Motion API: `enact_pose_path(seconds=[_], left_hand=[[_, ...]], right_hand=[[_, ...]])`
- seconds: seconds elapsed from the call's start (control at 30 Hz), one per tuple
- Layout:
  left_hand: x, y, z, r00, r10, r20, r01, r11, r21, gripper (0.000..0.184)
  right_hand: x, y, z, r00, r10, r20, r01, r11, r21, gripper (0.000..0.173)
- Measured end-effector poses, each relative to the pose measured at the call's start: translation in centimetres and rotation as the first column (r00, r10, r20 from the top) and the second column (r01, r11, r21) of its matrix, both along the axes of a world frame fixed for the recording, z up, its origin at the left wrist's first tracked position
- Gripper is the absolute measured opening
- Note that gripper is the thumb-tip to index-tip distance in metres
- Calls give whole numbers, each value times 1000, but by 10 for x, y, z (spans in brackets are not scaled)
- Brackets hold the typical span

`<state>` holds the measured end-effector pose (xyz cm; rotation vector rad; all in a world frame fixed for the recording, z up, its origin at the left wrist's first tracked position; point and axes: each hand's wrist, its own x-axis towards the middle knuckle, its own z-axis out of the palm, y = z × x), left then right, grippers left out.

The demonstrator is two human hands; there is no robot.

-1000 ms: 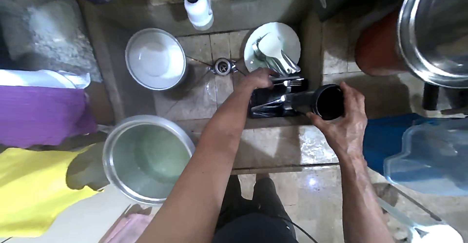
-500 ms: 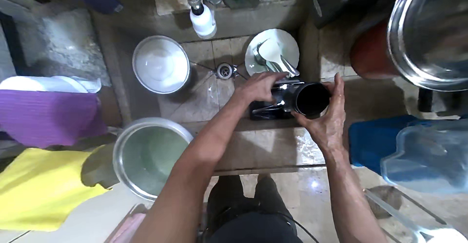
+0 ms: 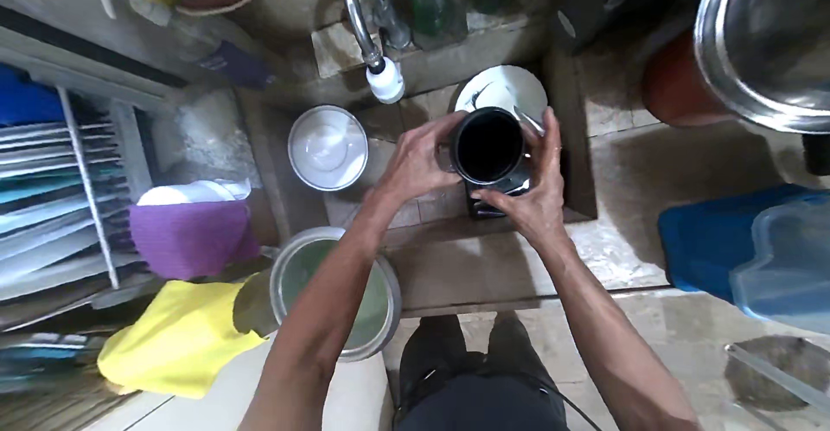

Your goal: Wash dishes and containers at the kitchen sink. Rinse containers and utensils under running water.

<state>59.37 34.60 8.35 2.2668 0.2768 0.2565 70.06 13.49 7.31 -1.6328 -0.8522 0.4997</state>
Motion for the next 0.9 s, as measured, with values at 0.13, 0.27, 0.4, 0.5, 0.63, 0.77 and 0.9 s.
enact_pose_path(seconds=[0.13, 0.27, 0.4, 0.5, 0.63, 0.77, 0.9], left_hand=[[-21, 15, 9, 999, 18, 44, -21, 997, 80, 85], [-32, 23, 18, 998, 10, 66, -20, 989, 149, 78], [-35, 14, 15, 999, 2, -35, 1, 995, 96, 84], [-38, 22, 13, 912, -96, -399, 122, 992, 42, 75], [-42, 104, 8, 765, 25, -643, 60, 992, 110, 27], [-6, 176, -8, 782, 512, -354, -597, 779, -192, 40], [47, 208, -20, 799, 519, -303, -601, 666, -443, 44]], right_hand=[[-19, 12, -8, 997, 33, -71, -32, 999, 22, 119], [-33, 24, -9, 993, 48, -111, -43, 998, 50, 117], [-45, 34, -20, 976, 22, -215, -13, 999, 44, 111], [-45, 48, -41, 941, -30, -337, 3, 997, -81, 100], [-35, 73, -72, 952, -56, -301, -50, 941, -335, 97], [-29, 108, -88, 876, -65, -478, -147, 908, -393, 83], [-23, 141, -97, 734, -83, -674, -230, 903, -362, 79]])
